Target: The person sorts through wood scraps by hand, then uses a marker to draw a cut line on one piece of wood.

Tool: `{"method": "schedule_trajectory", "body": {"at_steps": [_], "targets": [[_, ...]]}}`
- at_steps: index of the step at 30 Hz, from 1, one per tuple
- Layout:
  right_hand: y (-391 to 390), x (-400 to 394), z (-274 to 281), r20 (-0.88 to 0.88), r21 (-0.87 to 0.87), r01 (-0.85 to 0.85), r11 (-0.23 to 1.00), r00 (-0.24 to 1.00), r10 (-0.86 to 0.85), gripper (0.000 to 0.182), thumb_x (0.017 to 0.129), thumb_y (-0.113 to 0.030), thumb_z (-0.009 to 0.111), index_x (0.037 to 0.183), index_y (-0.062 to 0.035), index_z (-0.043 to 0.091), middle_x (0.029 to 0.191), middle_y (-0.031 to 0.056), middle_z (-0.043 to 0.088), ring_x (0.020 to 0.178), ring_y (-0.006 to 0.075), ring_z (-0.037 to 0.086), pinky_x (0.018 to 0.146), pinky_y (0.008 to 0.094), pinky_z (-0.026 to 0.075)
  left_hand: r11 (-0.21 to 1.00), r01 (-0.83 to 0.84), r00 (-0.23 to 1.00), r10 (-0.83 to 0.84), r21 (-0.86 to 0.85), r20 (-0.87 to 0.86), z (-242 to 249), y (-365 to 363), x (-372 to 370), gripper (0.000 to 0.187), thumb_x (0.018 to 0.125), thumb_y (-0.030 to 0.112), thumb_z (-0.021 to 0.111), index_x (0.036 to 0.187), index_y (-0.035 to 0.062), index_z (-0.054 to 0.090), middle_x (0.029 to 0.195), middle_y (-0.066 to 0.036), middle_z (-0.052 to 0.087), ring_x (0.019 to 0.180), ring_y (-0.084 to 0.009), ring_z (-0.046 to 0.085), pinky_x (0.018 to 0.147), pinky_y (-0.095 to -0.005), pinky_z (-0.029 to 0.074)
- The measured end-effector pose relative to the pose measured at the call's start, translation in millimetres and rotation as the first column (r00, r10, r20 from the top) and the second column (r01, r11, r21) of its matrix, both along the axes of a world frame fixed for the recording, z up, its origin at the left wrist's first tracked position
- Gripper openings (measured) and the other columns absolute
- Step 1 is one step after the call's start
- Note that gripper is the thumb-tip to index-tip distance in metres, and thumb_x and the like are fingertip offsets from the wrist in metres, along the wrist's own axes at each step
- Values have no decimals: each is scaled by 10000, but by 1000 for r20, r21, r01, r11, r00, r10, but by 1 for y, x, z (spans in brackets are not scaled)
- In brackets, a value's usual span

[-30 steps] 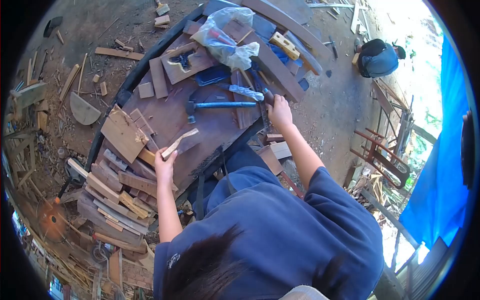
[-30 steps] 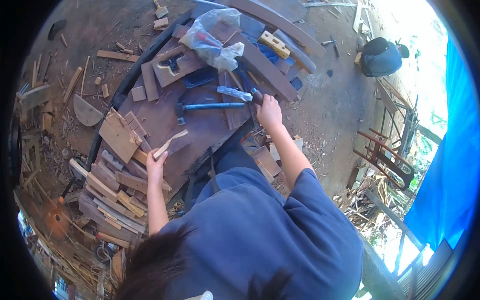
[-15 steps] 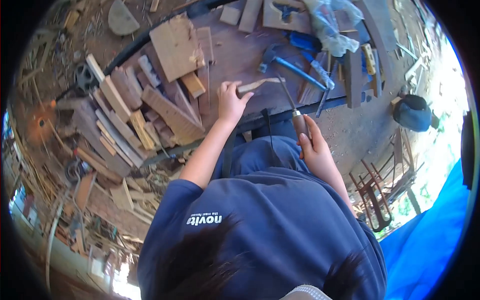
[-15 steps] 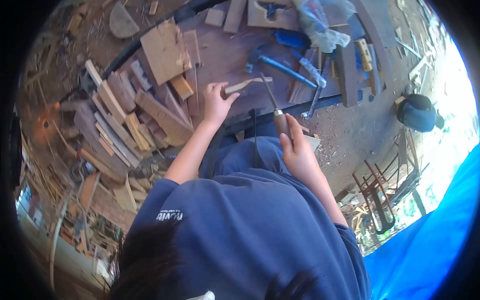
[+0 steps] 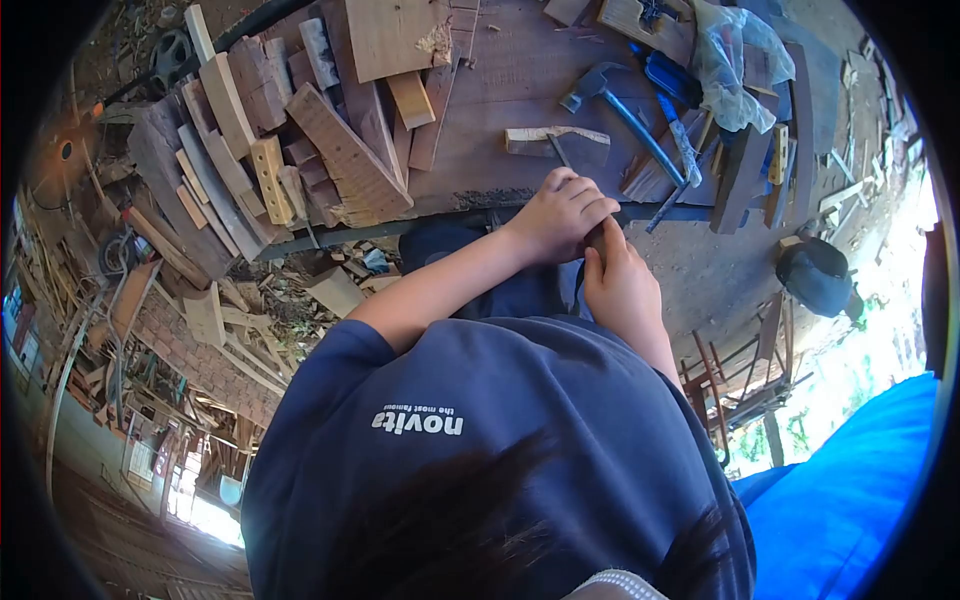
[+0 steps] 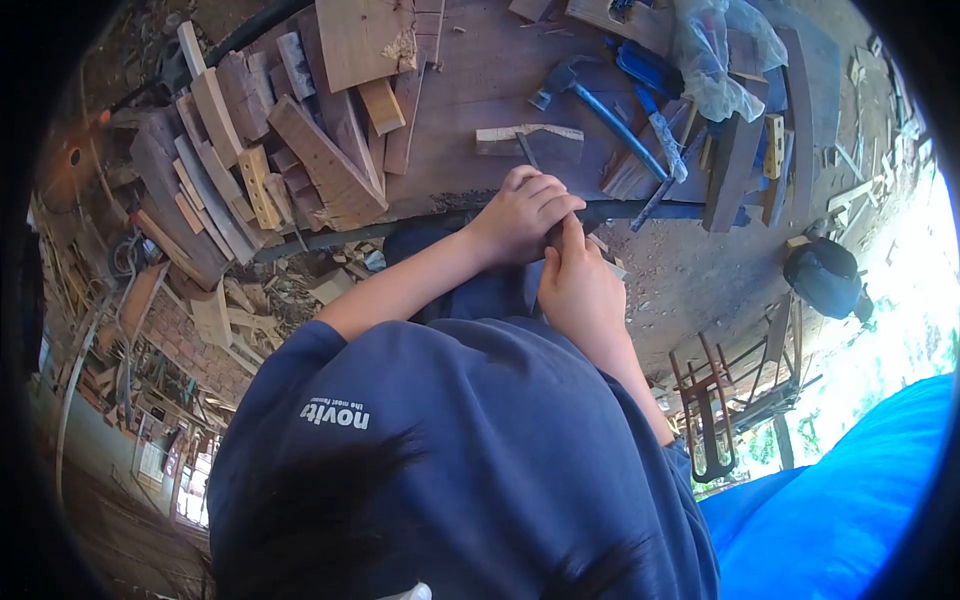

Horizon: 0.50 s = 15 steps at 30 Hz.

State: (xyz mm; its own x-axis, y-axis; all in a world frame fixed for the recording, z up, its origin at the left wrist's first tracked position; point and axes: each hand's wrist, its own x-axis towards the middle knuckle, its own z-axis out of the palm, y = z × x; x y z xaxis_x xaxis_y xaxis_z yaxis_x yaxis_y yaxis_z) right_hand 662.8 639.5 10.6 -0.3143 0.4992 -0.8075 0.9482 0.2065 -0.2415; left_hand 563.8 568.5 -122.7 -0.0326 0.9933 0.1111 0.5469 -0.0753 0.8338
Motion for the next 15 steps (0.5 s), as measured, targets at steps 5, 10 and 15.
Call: {"method": "schedule_trajectory", "body": {"at_steps": [5, 10, 15], "targets": [[13, 22, -14, -259, -161, 254, 954, 922, -290, 423, 944, -208, 529, 1316, -12, 485, 1038, 249, 646, 908, 389, 653, 794, 446, 527, 996, -55, 987, 44, 67, 156, -12, 4, -4, 338, 653, 142, 740, 930, 116, 549, 898, -68, 587, 935, -278, 581, 944, -416, 383], [38, 32, -74, -439, 41, 235, 971, 877, -194, 447, 874, -127, 631, 1305, -67, 528, 1224, 219, 576, 1090, 382, 570, 923, 450, 470, 991, -83, 915, 33, 107, 403, 11, 3, -33, 294, 649, 32, 732, 857, 91, 533, 802, -56, 558, 805, -271, 579, 797, -385, 449], [32, 15, -149, -243, 605, -252, 755, 845, 476, 580, 768, -218, 725, 1307, -358, 562, 1338, 120, 526, 1226, 323, 492, 923, 436, 466, 985, -121, 863, 44, 123, 503, 20, -2, -53, 290, 650, 70, 753, 856, 98, 552, 825, -70, 553, 789, -289, 554, 761, -386, 447]]}}
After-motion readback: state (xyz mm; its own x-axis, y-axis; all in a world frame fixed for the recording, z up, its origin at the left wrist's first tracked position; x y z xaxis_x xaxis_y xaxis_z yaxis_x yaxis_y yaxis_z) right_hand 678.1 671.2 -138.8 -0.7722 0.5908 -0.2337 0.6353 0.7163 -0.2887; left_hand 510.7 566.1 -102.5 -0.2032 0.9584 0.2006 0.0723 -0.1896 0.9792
